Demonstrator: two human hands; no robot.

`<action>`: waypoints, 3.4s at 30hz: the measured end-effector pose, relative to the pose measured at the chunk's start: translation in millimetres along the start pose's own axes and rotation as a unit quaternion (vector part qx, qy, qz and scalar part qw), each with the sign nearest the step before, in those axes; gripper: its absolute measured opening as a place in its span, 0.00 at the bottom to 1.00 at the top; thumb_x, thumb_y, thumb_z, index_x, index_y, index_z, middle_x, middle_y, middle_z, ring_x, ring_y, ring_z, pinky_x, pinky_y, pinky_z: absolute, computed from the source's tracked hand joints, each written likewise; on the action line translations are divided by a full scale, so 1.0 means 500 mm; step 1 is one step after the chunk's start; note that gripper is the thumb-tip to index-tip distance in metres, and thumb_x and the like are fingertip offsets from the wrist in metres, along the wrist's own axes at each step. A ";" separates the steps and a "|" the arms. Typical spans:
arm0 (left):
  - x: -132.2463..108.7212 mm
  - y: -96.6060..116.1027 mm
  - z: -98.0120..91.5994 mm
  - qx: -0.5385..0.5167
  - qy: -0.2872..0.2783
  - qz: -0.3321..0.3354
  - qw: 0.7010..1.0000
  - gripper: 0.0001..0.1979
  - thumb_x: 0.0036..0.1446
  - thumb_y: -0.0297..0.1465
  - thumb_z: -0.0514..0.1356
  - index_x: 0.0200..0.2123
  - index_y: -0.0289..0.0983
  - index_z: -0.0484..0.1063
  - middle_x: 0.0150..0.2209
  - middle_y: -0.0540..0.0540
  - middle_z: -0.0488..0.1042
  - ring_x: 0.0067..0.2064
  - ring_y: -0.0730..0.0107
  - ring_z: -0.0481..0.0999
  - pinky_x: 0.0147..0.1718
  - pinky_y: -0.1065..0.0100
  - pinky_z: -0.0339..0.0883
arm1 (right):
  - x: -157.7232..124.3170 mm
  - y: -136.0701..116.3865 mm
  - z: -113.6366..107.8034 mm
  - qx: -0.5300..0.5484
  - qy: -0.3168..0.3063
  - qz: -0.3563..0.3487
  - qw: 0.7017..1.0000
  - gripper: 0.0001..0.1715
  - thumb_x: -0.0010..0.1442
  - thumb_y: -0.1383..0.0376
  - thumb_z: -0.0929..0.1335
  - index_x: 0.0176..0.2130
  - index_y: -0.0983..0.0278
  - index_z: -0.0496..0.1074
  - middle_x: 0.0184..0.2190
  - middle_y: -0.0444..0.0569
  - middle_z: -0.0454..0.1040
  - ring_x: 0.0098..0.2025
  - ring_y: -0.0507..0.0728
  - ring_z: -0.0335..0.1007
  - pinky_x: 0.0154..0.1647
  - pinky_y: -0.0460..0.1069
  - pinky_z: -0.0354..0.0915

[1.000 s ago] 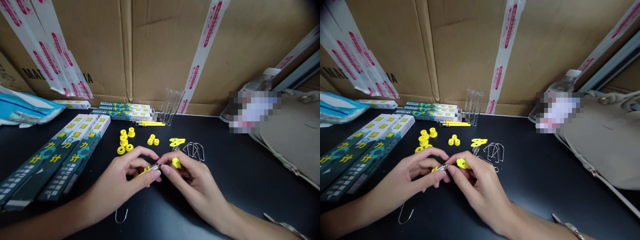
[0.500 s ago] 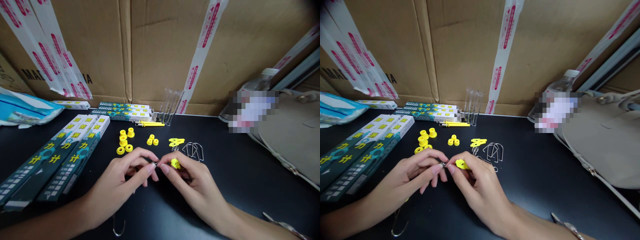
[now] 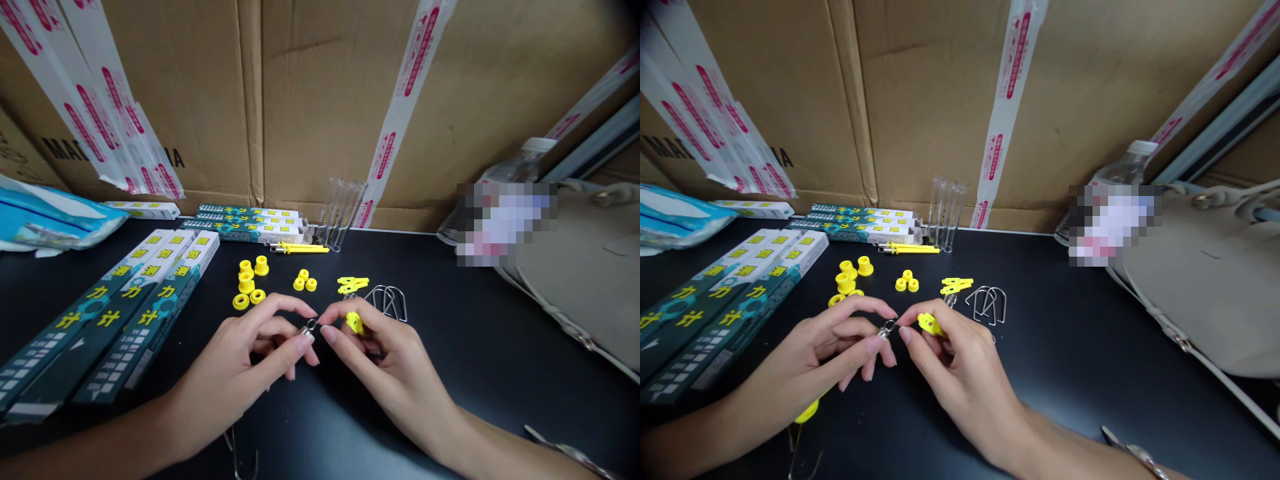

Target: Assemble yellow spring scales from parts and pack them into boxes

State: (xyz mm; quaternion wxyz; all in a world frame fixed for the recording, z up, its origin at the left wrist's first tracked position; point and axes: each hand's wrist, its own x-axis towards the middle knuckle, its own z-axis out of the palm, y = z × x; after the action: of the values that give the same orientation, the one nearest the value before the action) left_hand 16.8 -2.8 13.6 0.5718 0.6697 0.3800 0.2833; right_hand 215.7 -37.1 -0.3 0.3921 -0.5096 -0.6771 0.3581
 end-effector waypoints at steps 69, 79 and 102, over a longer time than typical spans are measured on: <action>-0.004 -0.021 0.014 0.145 0.183 0.127 0.964 0.06 0.53 0.27 0.68 0.34 0.45 0.80 0.29 0.60 0.82 0.29 0.78 0.82 0.33 0.84 0.74 | 0.026 -0.001 -0.005 0.215 -0.081 0.128 0.965 0.18 0.58 0.52 0.74 0.35 0.64 0.77 0.23 0.37 0.60 0.24 0.48 0.46 0.24 0.46 0.47; -0.009 -0.021 0.015 0.153 0.174 0.127 0.964 0.08 0.53 0.27 0.68 0.37 0.43 0.78 0.31 0.59 0.84 0.32 0.76 0.84 0.35 0.83 0.76 | 0.025 -0.002 -0.004 0.155 -0.090 0.102 0.979 0.14 0.65 0.54 0.69 0.36 0.62 0.75 0.25 0.39 0.61 0.25 0.49 0.48 0.26 0.46 0.50; -0.001 -0.008 0.019 0.169 0.157 0.126 0.965 0.05 0.53 0.25 0.67 0.30 0.41 0.81 0.27 0.59 0.83 0.27 0.80 0.81 0.30 0.86 0.72 | 0.036 -0.003 -0.017 0.186 -0.172 0.159 0.954 0.21 0.65 0.48 0.68 0.35 0.63 0.69 0.23 0.36 0.50 0.23 0.48 0.40 0.21 0.45 0.41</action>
State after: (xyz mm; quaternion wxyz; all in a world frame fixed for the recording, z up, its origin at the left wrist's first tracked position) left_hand 23.5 -8.1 8.0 0.3432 0.7460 0.4201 0.3862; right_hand 219.4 -19.4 7.6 0.2957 -0.4593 -0.5657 0.6178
